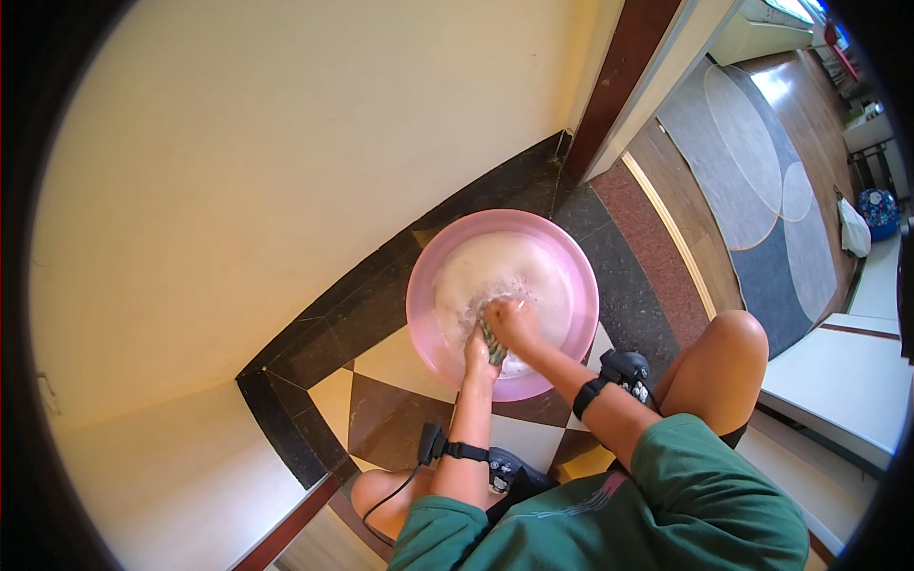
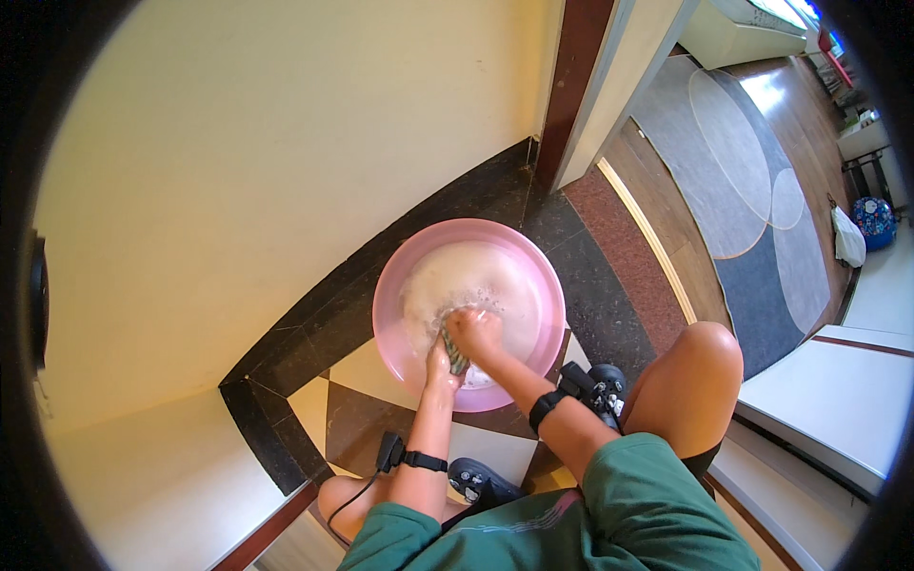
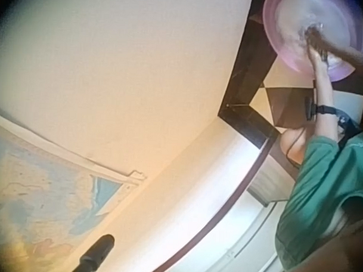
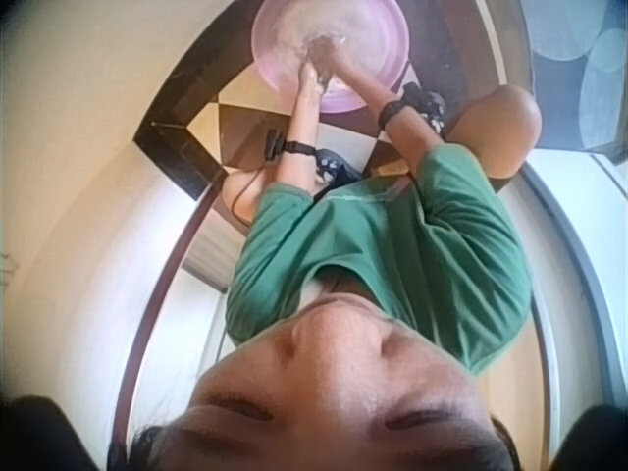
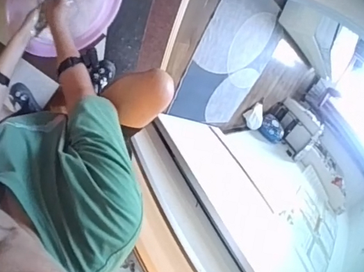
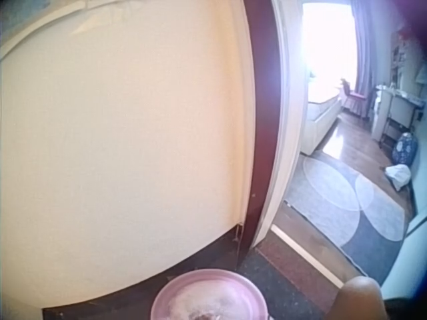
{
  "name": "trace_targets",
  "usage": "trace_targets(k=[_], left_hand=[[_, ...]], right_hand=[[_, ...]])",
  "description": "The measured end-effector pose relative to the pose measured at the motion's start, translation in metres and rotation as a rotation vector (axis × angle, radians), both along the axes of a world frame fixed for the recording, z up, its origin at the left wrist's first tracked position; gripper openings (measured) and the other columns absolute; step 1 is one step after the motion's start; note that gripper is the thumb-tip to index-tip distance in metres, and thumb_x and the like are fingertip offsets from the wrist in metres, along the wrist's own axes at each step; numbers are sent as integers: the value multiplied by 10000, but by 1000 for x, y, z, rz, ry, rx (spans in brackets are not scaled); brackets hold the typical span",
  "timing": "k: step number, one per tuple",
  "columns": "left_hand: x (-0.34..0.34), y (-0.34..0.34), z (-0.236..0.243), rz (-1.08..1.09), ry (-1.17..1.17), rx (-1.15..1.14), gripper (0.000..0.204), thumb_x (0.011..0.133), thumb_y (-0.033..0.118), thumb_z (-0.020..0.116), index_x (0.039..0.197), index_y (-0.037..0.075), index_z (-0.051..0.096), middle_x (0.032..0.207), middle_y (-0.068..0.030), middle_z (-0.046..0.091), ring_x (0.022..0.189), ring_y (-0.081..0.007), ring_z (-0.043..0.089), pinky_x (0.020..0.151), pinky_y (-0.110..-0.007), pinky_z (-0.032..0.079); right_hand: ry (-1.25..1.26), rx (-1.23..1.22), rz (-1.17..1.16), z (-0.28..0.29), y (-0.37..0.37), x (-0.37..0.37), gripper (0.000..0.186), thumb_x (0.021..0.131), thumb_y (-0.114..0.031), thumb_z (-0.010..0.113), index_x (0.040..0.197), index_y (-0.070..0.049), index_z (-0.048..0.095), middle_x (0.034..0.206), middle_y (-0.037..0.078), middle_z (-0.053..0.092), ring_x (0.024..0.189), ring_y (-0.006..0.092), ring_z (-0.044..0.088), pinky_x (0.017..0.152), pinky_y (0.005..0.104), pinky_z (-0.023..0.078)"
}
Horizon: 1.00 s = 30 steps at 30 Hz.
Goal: The person wipes the window glass, washes a cleaning cloth in a pink basin with water, and then wipes the exterior of a sliding wardrobe door.
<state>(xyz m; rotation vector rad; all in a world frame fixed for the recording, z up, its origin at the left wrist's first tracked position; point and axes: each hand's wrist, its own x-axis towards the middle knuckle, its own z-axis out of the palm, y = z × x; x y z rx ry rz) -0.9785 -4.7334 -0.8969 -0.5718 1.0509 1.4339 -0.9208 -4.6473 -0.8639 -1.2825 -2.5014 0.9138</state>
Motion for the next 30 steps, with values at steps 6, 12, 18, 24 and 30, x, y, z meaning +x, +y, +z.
trace_targets(k=[6, 12, 18, 24, 30], left_hand=[[-59, -50, 44, -295, 749, -330, 529, 949, 321, 624, 1380, 73, 441, 1119, -73, 590, 913, -174, 613, 763, -310, 538], [-42, -55, 48, -795, 1377, -620, 941, 778, 106, 751, 1528, 219, 193, 1340, -292, 350, 1110, -467, 534, 924, -476, 475], [-40, -48, 49, -962, 1385, -328, 881, 725, 103, 801, 1474, 223, 352, 1409, -255, 270, 1211, -449, 478, 941, -449, 476], [-70, -38, 50, -679, 1603, -273, 300, 681, 55, 747, 960, 26, 641, 980, -163, 570, 847, -324, 601, 735, -385, 507], [-68, -36, 79, -621, 1649, 40, 348, 657, -19, 656, 1000, -39, 602, 960, -163, 584, 864, -320, 623, 781, -356, 510]], right_hand=[[63, -85, -130, -12, 7, -32, 316, 924, -347, 547, 890, -58, 671, 919, 184, 675, 873, 388, 645, 744, 486, 509], [-297, -137, 53, -34, 14, -2, 229, 885, -185, 553, 1025, -23, 634, 954, 192, 681, 950, 395, 638, 777, 496, 512], [-147, -443, 40, 14, 7, -28, 265, 770, -141, 658, 998, -7, 661, 916, 172, 686, 830, 293, 669, 713, 387, 521], [358, -1021, -135, 56, 30, -23, 287, 783, -169, 685, 1027, -21, 651, 793, 31, 616, 724, 158, 613, 579, 295, 476], [318, -1640, -459, 48, 4, -45, 305, 919, -349, 621, 1006, -58, 603, 819, 72, 613, 723, 176, 626, 580, 345, 546]])
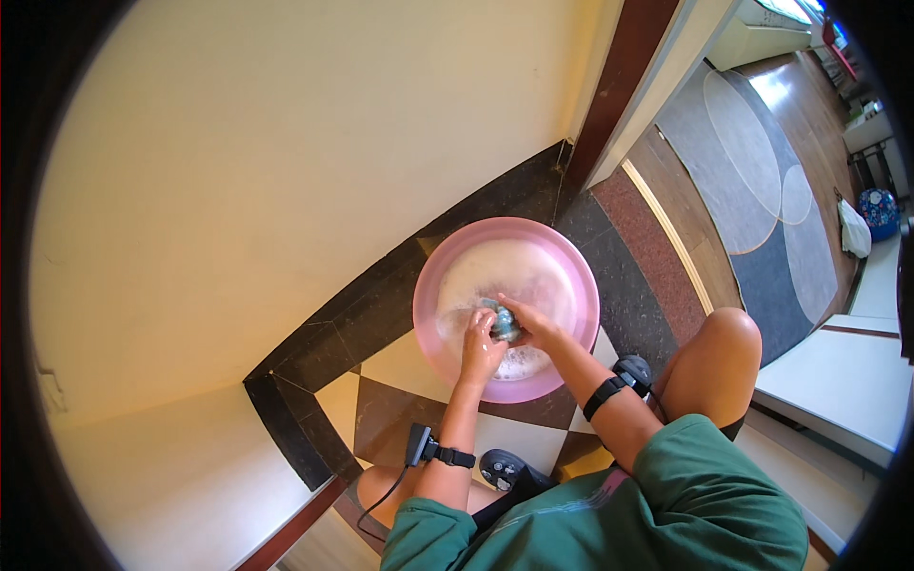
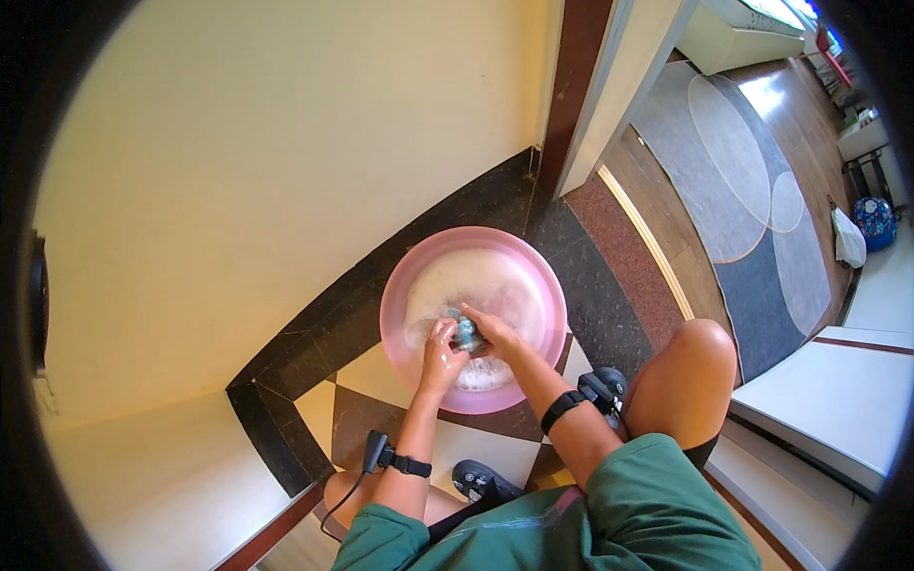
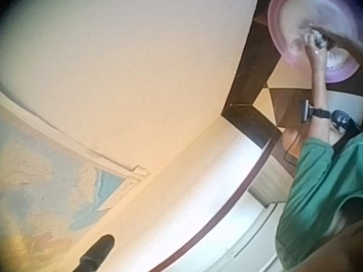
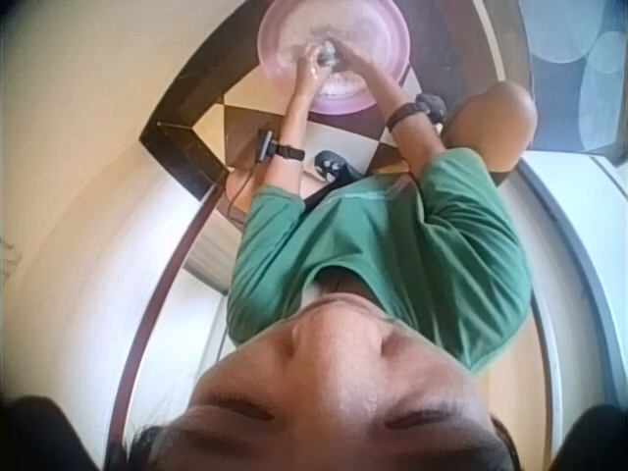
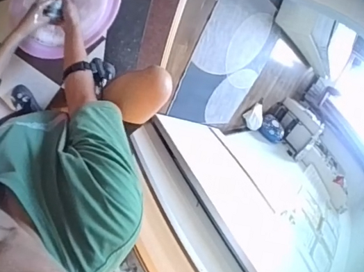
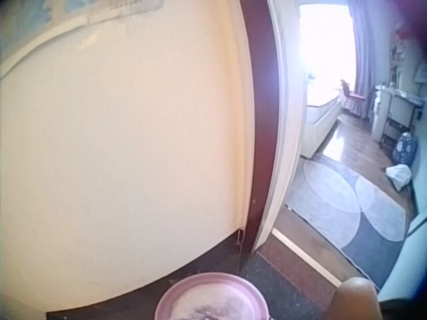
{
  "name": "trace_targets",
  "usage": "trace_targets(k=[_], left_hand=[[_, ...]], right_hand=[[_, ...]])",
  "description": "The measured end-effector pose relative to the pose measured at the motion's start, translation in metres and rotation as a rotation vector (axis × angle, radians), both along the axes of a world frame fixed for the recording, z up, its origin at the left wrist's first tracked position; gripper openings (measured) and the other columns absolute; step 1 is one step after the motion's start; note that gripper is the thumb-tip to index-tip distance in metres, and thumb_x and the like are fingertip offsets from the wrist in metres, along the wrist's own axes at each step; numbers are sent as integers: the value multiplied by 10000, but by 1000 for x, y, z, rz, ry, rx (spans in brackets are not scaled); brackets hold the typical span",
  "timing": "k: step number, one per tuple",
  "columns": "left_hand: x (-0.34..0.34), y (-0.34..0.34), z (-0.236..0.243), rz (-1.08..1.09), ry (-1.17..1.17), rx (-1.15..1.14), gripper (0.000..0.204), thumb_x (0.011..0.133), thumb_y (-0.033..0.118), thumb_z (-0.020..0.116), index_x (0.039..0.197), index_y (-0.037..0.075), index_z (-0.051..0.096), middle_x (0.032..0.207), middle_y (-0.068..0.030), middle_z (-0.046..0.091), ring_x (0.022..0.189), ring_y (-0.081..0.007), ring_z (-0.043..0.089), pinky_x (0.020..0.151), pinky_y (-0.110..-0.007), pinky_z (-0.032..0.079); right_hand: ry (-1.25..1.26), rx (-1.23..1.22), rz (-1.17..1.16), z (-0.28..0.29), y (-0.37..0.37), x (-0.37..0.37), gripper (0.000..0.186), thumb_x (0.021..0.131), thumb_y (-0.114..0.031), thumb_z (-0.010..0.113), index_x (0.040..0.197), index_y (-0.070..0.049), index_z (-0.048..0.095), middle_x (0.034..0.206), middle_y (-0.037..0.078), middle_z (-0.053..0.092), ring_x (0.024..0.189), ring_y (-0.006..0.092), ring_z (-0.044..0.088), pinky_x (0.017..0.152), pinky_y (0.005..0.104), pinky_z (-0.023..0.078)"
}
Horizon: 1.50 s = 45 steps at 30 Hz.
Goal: The person wipes the window glass, washes a cleaning cloth in a pink basin with water, and then wipes the exterior of a sliding wardrobe door.
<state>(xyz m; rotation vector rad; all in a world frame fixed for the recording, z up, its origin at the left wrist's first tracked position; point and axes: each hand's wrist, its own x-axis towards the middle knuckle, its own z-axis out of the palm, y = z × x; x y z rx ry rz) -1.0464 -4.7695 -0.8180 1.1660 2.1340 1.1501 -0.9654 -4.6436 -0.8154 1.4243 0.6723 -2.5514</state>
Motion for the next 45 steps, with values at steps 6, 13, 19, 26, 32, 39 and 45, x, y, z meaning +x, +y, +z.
trace_targets(k=[6, 13, 19, 26, 32, 39, 45], left_hand=[[-5, -16, -16, 0, -527, -91, 573, 674, -66, 606, 1237, -15, 509, 1175, -173, 550, 1065, -337, 582, 910, -428, 482], [12, -10, 13, -24, 171, -267, 704, 739, -74, 632, 1386, 84, 405, 1196, -212, 492, 1110, -427, 525, 930, -455, 476], [-31, 0, 30, -259, 509, -169, 285, 769, 51, 640, 1048, 104, 620, 980, -79, 614, 902, -286, 629, 740, -405, 531], [-56, 26, 59, -644, 761, -28, 190, 773, 148, 615, 957, 126, 655, 895, -39, 629, 853, -233, 634, 705, -356, 528], [-67, 39, 46, -755, 784, -110, 169, 782, 118, 595, 937, 135, 658, 896, -52, 658, 818, -246, 657, 687, -372, 531], [-44, 48, 50, -722, 591, -598, 107, 753, 139, 620, 795, 76, 696, 787, -145, 699, 792, -316, 701, 666, -437, 549], [-46, 32, 40, -663, 447, -800, 136, 726, 157, 620, 793, 72, 703, 796, -188, 690, 786, -367, 685, 707, -460, 543]], right_hand=[[3, 109, -369, -50, -13, -6, 164, 955, -210, 575, 966, -47, 583, 837, 82, 605, 732, 243, 645, 663, 417, 558], [99, 106, -335, -29, -28, -7, 221, 946, -198, 603, 1041, 2, 594, 866, 96, 623, 771, 213, 631, 693, 358, 510], [353, -147, -106, -3, -7, 22, 410, 907, -33, 626, 1284, -7, 466, 1146, 115, 570, 1068, 230, 593, 941, 373, 486], [474, -143, 389, 35, 13, 26, 211, 886, -55, 673, 1073, 2, 594, 882, 91, 634, 846, 220, 656, 791, 347, 567], [217, 295, 699, 33, 3, 17, 238, 819, -241, 761, 790, -85, 583, 648, 6, 540, 543, 113, 499, 463, 260, 395], [42, 1357, 1152, 7, -5, 19, 247, 824, -276, 696, 856, -33, 668, 868, 191, 698, 813, 320, 691, 720, 430, 530], [5, 1419, 1194, 17, -10, 16, 313, 858, -295, 679, 1042, -41, 664, 915, 186, 700, 818, 348, 685, 746, 431, 561]])
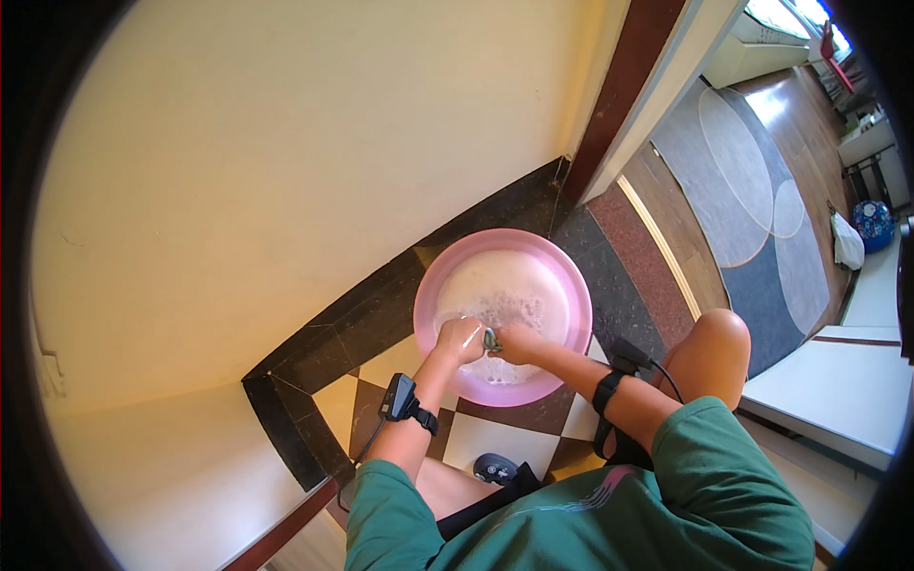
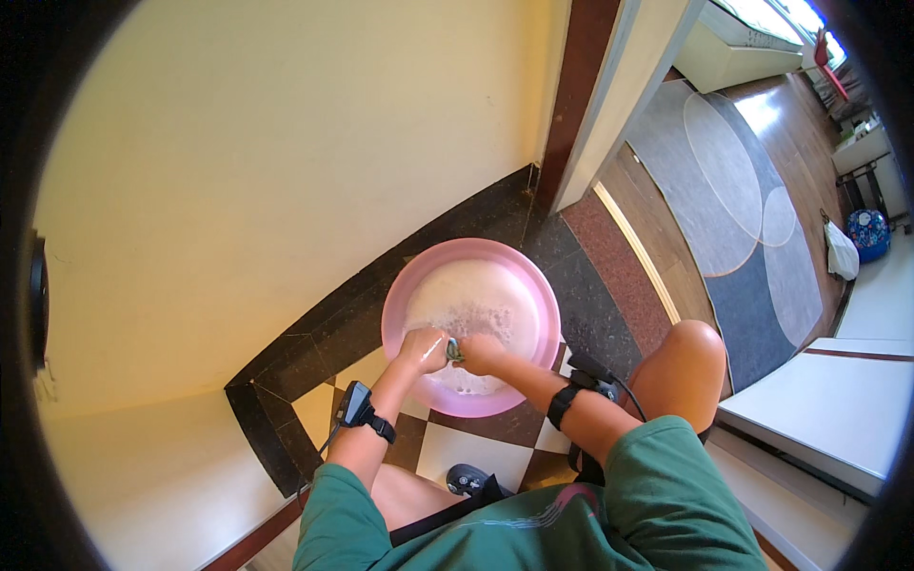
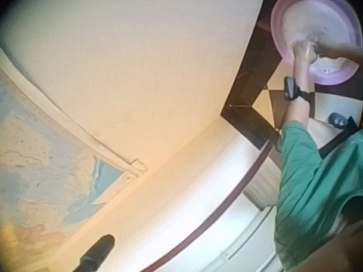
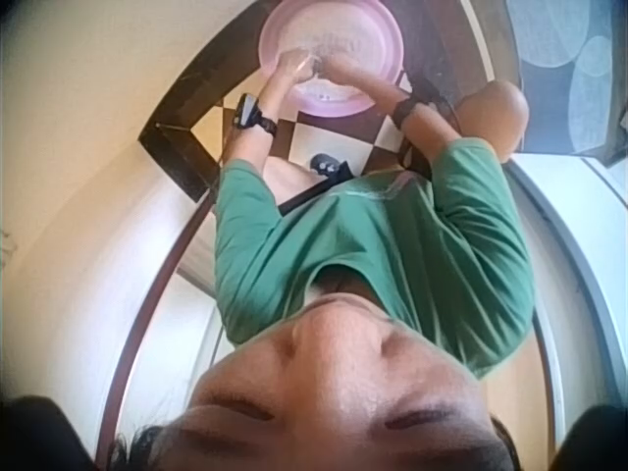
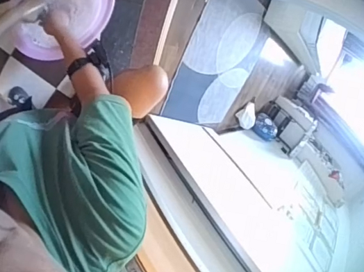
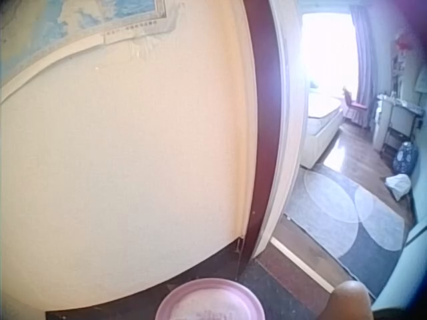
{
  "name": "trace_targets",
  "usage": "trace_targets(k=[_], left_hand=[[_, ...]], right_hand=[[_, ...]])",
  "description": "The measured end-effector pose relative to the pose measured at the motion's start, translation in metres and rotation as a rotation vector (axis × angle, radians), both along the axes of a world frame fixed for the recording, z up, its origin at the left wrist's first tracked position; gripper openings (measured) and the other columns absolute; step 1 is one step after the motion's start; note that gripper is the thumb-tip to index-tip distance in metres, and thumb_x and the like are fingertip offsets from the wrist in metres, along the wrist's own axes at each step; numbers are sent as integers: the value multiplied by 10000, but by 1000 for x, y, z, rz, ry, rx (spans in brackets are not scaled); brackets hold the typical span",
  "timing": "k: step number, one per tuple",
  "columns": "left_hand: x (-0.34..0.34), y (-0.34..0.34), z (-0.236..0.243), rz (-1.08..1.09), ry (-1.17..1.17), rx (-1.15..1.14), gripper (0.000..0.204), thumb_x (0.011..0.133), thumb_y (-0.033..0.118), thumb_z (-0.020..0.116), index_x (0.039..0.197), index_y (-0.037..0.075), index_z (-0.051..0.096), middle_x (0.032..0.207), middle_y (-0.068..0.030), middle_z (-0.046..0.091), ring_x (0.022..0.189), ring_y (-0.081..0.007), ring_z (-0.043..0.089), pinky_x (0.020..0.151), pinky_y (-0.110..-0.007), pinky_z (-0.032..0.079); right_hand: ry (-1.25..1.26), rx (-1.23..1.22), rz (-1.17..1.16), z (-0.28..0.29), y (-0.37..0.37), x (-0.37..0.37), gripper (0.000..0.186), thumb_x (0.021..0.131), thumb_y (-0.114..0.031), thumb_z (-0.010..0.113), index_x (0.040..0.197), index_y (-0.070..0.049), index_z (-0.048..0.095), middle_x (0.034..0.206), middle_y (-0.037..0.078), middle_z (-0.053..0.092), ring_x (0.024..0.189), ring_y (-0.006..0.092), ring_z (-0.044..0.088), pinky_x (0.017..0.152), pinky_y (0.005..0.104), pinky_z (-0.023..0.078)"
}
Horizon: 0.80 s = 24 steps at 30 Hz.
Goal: The person wipes the window glass, washes a cleaning cloth in a pink basin with water, and then wipes the exterior of a sliding wardrobe door.
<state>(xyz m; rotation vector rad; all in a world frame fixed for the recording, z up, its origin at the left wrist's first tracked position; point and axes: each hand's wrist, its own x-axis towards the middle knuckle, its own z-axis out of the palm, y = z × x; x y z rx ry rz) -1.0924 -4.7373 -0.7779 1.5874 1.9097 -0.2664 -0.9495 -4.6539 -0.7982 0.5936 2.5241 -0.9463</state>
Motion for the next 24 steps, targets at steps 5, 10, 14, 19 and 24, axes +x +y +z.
trace_targets(k=[5, 10, 14, 19, 24], left_hand=[[-7, -21, -7, -67, -47, 569, 91, 803, 124, 617, 861, 99, 682, 817, -91, 639, 801, -300, 664, 656, -427, 530], [-10, -13, 9, -222, 1, 826, 193, 786, 152, 628, 964, 166, 700, 840, -41, 588, 803, -233, 638, 625, -381, 521], [-11, -6, 29, -241, -116, 945, 306, 763, 167, 638, 1060, 197, 704, 936, -26, 630, 781, -208, 630, 646, -347, 525], [-22, 11, 41, -462, -75, 938, 333, 763, 189, 641, 1091, 203, 695, 884, -11, 652, 740, -194, 628, 649, -333, 519], [-23, 13, 40, -492, -35, 838, 255, 771, 178, 640, 1022, 161, 683, 703, -17, 632, 660, -198, 644, 590, -319, 520]], right_hand=[[-128, -1730, -552, -2, 32, 18, 485, 939, -483, 571, 1145, -44, 588, 1077, 156, 619, 987, 263, 641, 875, 459, 554], [-88, -1972, -469, 0, 20, 20, 567, 974, -554, 448, 1181, -36, 552, 1117, 181, 620, 888, 235, 668, 762, 332, 590], [-62, -2013, -589, 56, 1, 18, 454, 993, -440, 499, 1143, -15, 555, 996, 147, 652, 822, 180, 667, 671, 234, 588], [5, -1870, -567, 34, -2, 11, 168, 931, -191, 640, 973, -32, 604, 773, 42, 595, 606, 76, 553, 458, 181, 428], [-177, -1216, -477, 41, 4, 5, 255, 862, -302, 693, 761, -100, 575, 608, -7, 471, 459, 82, 358, 419, 260, 256]])
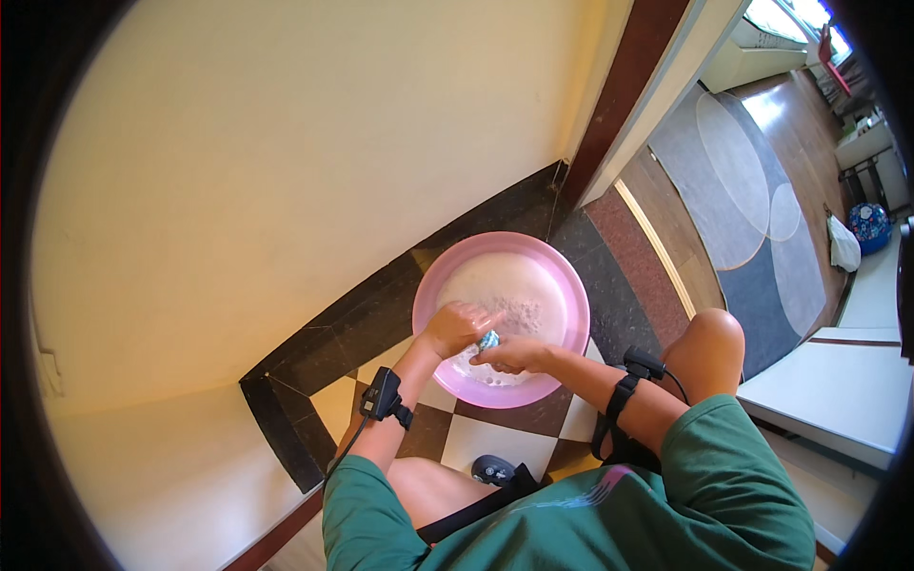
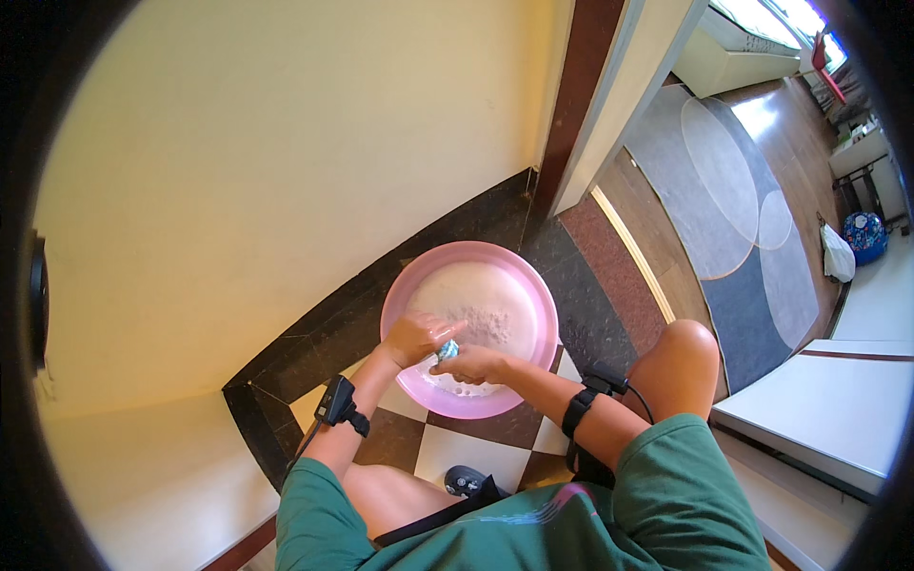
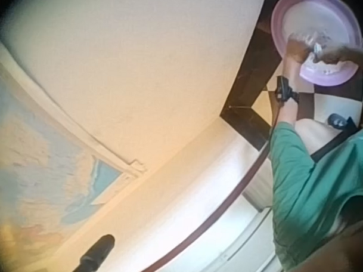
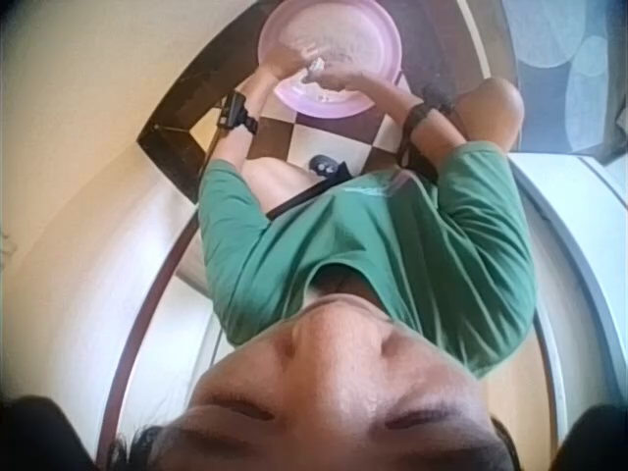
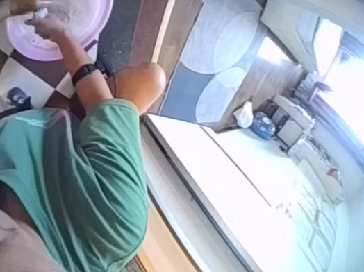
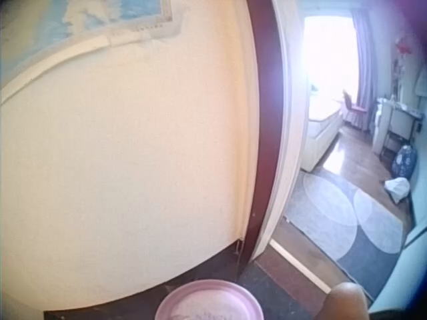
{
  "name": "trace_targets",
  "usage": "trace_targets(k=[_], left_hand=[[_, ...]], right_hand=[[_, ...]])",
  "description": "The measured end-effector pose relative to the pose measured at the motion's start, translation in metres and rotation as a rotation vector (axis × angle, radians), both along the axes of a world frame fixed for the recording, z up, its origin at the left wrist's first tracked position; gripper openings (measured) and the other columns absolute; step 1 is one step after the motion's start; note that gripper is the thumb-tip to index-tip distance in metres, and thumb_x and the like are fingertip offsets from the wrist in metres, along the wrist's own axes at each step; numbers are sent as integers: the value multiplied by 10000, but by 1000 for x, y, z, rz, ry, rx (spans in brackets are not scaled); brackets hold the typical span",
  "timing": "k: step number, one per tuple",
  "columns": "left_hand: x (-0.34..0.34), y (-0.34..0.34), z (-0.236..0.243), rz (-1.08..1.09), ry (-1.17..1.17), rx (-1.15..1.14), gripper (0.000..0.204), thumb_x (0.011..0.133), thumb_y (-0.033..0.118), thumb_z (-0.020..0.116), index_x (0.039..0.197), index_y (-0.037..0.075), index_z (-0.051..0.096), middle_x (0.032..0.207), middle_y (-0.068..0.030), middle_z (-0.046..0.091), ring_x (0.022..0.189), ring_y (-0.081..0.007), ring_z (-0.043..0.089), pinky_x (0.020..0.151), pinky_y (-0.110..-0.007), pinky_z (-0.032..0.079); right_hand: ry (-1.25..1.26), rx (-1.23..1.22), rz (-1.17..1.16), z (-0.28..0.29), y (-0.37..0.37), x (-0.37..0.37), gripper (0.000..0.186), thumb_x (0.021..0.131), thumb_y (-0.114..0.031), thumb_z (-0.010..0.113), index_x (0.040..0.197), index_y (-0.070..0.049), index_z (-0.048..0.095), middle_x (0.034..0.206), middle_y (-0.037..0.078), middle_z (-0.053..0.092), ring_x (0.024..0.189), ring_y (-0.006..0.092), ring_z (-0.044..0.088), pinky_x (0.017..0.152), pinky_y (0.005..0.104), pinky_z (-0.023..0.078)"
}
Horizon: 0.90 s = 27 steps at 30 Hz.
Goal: The person wipes the window glass, washes a cleaning cloth in a pink basin with water, and then wipes the exterior of a sliding wardrobe door.
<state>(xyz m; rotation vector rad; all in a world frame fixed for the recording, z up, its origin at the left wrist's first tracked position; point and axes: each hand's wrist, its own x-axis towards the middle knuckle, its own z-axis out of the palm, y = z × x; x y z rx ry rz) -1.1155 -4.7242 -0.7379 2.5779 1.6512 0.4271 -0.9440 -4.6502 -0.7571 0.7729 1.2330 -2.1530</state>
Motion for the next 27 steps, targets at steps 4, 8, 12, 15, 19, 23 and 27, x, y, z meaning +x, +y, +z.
trace_targets(k=[4, 8, 12, 15, 19, 23, 27], left_hand=[[13, -4, -21, 202, 51, -315, 215, 728, 100, 648, 934, 118, 705, 719, -94, 671, 710, -268, 679, 602, -398, 526], [28, -8, -29, 384, 150, -663, 129, 710, 63, 642, 804, 74, 728, 805, -153, 703, 787, -298, 704, 679, -417, 554], [32, -12, -43, 518, 29, -818, 107, 729, 56, 631, 769, 64, 730, 860, -168, 706, 864, -329, 693, 726, -434, 553], [31, -23, -52, 531, -16, -917, 231, 744, 19, 602, 941, 59, 717, 900, -173, 702, 929, -348, 673, 786, -444, 543], [48, -30, -30, 602, -364, -671, 623, 756, -24, 624, 1351, 94, 479, 1227, -197, 575, 1088, -374, 594, 896, -437, 502], [48, -56, -35, 544, -486, -374, 845, 738, -17, 686, 1484, 87, 303, 1417, -194, 394, 1248, -408, 464, 1011, -430, 434], [52, -62, -34, 475, -400, -191, 759, 747, -3, 683, 1430, 54, 358, 1378, -203, 415, 1273, -416, 432, 1063, -432, 392]], right_hand=[[116, 992, 154, -28, -10, -4, 273, 789, -331, 684, 784, -58, 678, 747, 145, 675, 640, 260, 655, 585, 397, 500], [-167, 1098, 258, -22, -16, -12, 290, 784, -291, 628, 899, -45, 730, 919, 215, 706, 885, 360, 693, 798, 462, 531], [-63, 1260, 367, -33, -17, -11, 287, 811, -284, 592, 891, -49, 737, 896, 196, 712, 871, 338, 701, 780, 429, 551], [-55, 1268, 348, -46, -22, -12, 270, 814, -288, 618, 824, -42, 728, 822, 177, 708, 792, 300, 707, 689, 400, 559], [-170, 698, 352, -53, 10, -4, 208, 750, -248, 733, 760, -46, 682, 721, 129, 676, 594, 227, 649, 520, 364, 514], [-234, 52, 51, -55, 14, -5, 211, 757, -202, 780, 806, -102, 600, 589, 16, 539, 429, 112, 467, 400, 247, 382], [-134, -478, 173, -39, 24, -4, 236, 865, -244, 677, 726, -143, 515, 527, -50, 399, 382, 31, 304, 352, 173, 233]])
